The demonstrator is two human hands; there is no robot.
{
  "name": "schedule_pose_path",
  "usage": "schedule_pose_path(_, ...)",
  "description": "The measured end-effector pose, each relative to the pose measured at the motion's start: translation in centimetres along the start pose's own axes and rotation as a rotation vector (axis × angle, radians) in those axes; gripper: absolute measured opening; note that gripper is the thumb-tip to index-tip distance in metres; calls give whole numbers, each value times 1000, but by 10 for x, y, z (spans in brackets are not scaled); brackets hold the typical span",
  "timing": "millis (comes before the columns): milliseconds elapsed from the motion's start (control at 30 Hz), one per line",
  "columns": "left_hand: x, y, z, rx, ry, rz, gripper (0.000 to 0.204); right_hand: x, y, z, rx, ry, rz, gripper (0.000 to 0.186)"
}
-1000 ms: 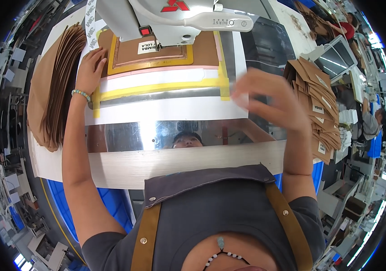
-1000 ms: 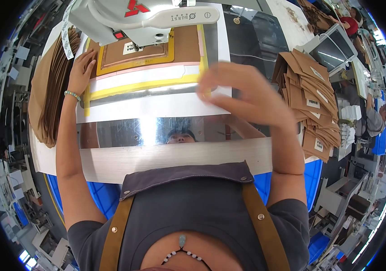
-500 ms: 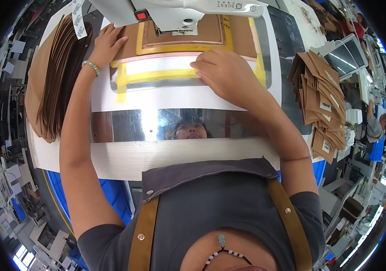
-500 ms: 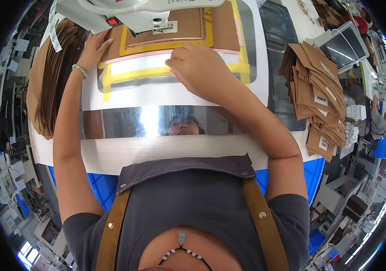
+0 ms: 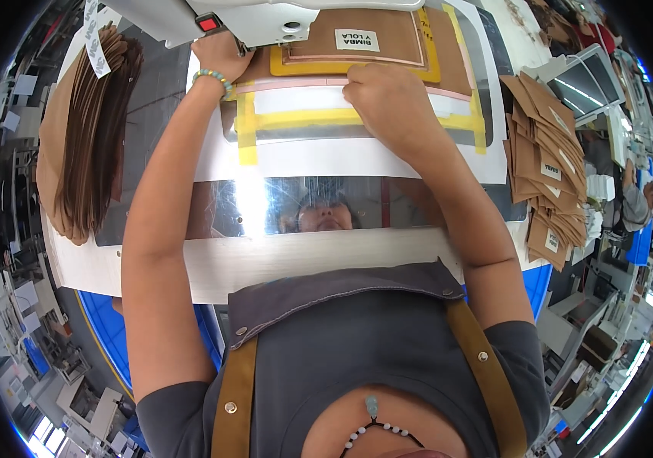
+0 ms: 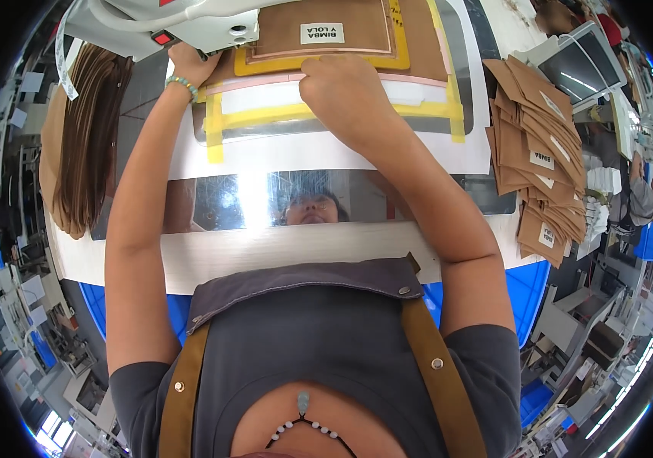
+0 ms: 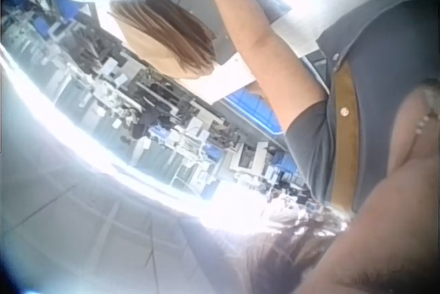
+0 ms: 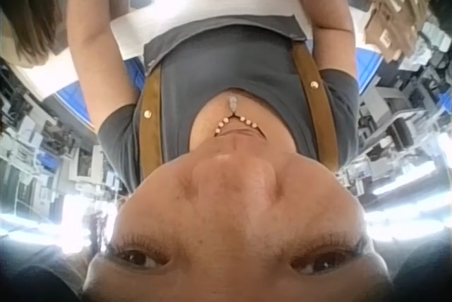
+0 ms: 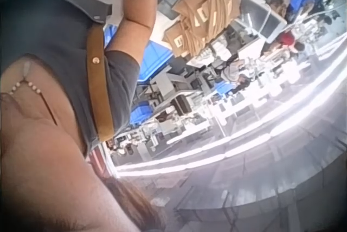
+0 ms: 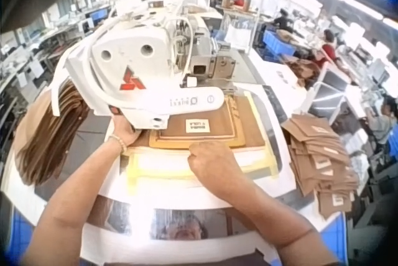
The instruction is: Sewing leather bag components using an industrial sewing machine.
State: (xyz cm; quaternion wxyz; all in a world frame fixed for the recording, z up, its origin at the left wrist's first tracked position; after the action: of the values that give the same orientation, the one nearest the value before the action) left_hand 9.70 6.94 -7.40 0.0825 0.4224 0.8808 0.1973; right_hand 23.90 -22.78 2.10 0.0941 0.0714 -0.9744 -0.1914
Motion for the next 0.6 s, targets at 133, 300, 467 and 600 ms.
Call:
schedule_pose_path(133,-21,5,6,-287,56,-74,35,-4,2,3,-64,-62,-62,1)
schedule_pose_path(300,-7,25,-1,42,336,-141,32,-10,3,2,-159,198,89,4)
schedule_pose_path(467,101,-27,-60,-245,-92,-415,21,-10,10,6,-164,537,146,8)
schedule_pose_path(600,108,-121,-215,-465,-169,-340,27,-16,4,3,-178,804,357,11)
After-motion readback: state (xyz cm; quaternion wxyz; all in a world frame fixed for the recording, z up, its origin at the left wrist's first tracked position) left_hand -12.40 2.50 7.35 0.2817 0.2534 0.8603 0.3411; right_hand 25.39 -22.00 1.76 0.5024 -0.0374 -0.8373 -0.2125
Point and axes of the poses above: each hand's wrist, its own y-axis towards the middle knuckle, its own z-axis out of the palm, x = y × z, the point moved 2 cm from there along y, towards the middle knuckle, and after that the axes turned 10 degrees about y, right-handed, at the moved point
